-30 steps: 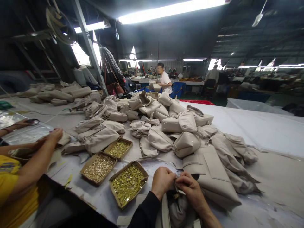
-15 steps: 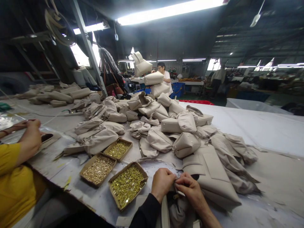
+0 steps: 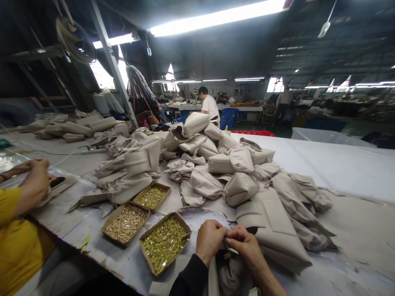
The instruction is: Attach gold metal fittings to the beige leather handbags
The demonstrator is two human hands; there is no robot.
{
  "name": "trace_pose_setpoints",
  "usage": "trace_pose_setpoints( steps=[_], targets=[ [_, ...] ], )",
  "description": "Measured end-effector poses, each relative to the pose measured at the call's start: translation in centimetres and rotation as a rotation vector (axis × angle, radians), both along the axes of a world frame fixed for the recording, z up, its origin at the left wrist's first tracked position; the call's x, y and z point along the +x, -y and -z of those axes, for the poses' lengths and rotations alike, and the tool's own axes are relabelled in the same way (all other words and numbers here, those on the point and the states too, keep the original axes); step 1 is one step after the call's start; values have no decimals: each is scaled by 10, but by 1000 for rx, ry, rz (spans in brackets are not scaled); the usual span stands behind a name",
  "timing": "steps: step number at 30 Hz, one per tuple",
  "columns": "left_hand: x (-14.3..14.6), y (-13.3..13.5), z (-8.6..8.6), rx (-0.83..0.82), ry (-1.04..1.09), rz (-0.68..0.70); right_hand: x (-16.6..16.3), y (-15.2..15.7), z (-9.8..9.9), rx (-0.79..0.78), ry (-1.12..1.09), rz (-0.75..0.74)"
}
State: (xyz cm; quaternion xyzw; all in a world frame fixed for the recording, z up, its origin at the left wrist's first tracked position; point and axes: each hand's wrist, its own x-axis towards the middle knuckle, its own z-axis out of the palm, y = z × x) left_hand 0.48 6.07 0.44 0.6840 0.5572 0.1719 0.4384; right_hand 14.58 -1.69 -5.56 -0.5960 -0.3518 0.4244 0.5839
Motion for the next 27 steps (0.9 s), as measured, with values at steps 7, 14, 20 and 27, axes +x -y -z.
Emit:
trace_pose_setpoints(
  steps=[7,14,20,27],
  targets=[
    [-1,-1,3,2,19,-11,-7,-3,-2,-39,55,31],
    [-1,0,7,2,51,-12,-12,-3,-6,-47,77,87],
    [-1,1,4,0,52,-20,-16,0,-2,-88,65,106],
    [0,2,2,9,42,-21,-17,-1,0,-142,64,116]
  ],
)
